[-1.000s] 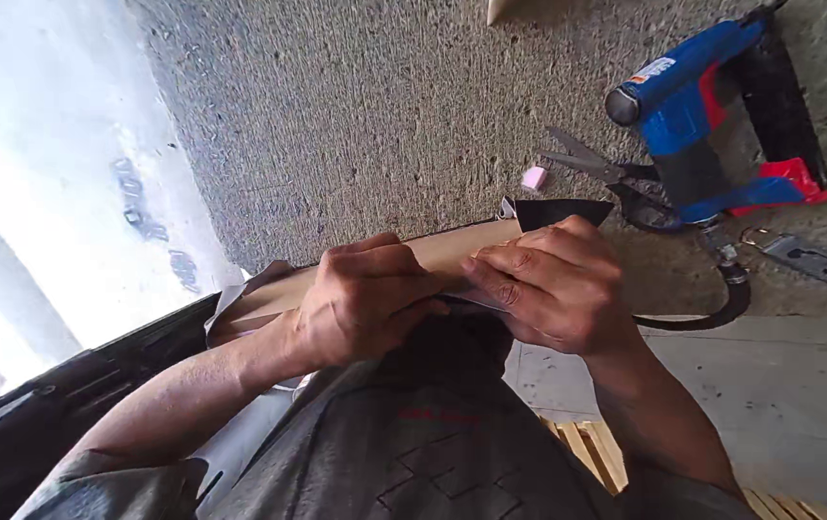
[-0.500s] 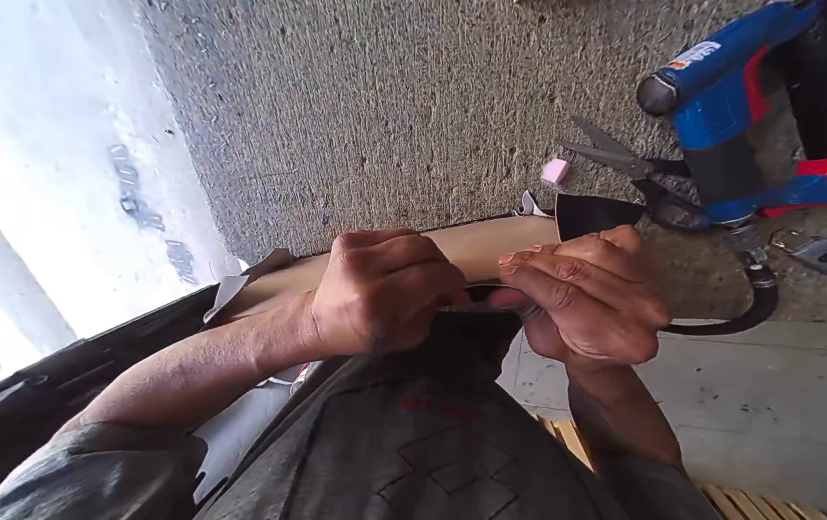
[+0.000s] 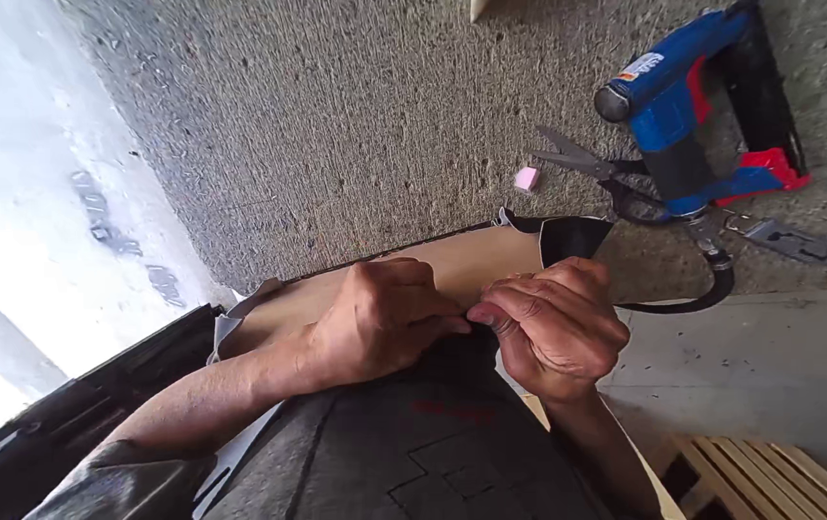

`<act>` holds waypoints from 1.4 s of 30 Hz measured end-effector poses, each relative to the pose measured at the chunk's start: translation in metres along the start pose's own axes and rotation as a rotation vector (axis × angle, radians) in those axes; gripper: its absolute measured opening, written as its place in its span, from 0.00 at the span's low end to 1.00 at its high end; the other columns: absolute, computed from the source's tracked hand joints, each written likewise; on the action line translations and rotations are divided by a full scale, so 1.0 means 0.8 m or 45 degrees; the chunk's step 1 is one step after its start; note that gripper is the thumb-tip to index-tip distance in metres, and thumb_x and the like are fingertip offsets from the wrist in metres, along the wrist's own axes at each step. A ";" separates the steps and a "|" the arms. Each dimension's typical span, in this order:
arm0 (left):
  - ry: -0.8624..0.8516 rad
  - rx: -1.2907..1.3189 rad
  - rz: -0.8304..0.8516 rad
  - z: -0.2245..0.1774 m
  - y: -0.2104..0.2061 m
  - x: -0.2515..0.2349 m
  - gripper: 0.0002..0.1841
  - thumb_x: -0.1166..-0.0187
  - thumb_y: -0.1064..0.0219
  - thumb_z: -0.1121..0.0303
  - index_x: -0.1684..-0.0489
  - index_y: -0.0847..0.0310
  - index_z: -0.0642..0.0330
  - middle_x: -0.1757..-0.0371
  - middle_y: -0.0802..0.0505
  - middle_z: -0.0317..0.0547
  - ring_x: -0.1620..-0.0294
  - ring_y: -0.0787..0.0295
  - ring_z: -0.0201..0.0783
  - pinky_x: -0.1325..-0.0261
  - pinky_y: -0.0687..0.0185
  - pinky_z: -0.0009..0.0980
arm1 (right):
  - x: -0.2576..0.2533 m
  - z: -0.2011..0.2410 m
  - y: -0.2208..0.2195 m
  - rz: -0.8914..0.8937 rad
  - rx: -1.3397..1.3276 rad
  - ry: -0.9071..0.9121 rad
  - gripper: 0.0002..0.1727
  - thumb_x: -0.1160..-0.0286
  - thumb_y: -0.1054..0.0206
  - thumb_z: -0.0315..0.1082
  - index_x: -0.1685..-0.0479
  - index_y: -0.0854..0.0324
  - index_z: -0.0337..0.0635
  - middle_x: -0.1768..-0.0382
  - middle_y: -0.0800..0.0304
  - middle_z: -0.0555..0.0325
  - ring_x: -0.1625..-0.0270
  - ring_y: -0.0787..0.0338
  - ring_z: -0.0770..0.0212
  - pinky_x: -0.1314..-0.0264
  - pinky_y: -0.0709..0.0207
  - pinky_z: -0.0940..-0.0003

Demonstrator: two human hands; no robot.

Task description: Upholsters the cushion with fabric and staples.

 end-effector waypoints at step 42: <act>-0.287 0.948 0.474 0.085 -0.058 -0.037 0.08 0.20 0.30 0.50 0.57 0.09 0.38 0.54 0.17 0.34 0.40 0.27 0.34 0.34 0.40 0.43 | -0.005 0.027 0.004 0.061 0.100 -0.895 0.05 0.35 0.18 0.34 0.67 0.05 0.42 0.28 0.16 0.37 0.13 0.32 0.37 0.10 0.35 0.46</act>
Point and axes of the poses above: each hand's wrist, its own x-axis away from the middle knuckle, its own y-axis out of the back of the hand, z = x × y, the point moved 6 cm from there along -x, towards the middle knuckle
